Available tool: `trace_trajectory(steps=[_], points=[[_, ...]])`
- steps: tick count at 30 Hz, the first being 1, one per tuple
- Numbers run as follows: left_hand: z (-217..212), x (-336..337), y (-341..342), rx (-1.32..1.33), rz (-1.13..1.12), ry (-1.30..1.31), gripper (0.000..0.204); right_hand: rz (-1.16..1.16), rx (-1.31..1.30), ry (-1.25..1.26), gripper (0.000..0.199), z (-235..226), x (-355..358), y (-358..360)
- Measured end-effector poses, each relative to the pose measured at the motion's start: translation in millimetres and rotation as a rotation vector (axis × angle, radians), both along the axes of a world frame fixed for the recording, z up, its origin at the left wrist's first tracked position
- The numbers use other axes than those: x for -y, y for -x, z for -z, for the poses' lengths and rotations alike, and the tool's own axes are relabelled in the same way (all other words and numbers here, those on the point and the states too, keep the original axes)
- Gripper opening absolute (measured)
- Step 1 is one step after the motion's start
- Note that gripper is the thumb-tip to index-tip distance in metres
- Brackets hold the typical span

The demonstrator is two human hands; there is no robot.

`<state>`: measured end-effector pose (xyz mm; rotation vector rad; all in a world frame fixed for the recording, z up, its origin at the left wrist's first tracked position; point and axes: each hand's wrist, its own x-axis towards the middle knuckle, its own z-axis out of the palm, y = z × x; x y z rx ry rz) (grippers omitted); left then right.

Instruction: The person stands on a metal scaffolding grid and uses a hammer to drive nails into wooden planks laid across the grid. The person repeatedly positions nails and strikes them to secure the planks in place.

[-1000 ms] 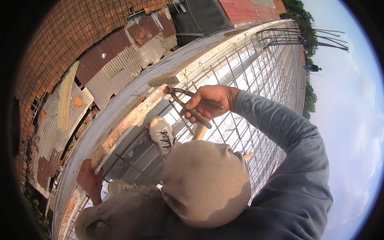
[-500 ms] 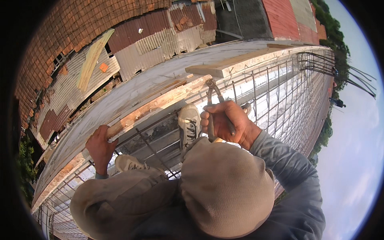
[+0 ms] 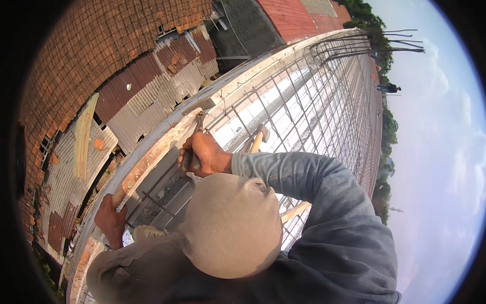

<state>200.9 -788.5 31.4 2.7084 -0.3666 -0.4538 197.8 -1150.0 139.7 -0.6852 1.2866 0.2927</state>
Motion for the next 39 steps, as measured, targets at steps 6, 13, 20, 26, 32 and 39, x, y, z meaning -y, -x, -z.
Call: trace_trajectory(steps=[6, 13, 20, 26, 32, 39], points=[[6, -5, 3, 0.025, 0.038, -0.029, 0.056, -0.043, 0.072, -0.131, 0.003, 5, 19, 12], [3, -10, 2, 0.063, 0.041, -0.024, 0.055, -0.183, 0.09, -0.395, 0.009, -30, 71, 18], [-1, -5, 4, 0.075, 0.034, 0.009, 0.05, -0.388, -0.06, -0.317, 0.017, -16, 93, -8], [4, -2, 2, 0.08, 0.026, 0.027, 0.049, -0.309, -0.03, -0.477, 0.013, -28, 105, 0], [-1, -1, 0, 0.067, 0.021, 0.029, 0.049, -0.748, -0.251, -0.363, 0.012, -46, 151, -23], [-7, -11, 0, 0.008, 0.033, -0.06, 0.049, -2.421, -0.537, 0.538, 0.022, -78, 108, -102]])
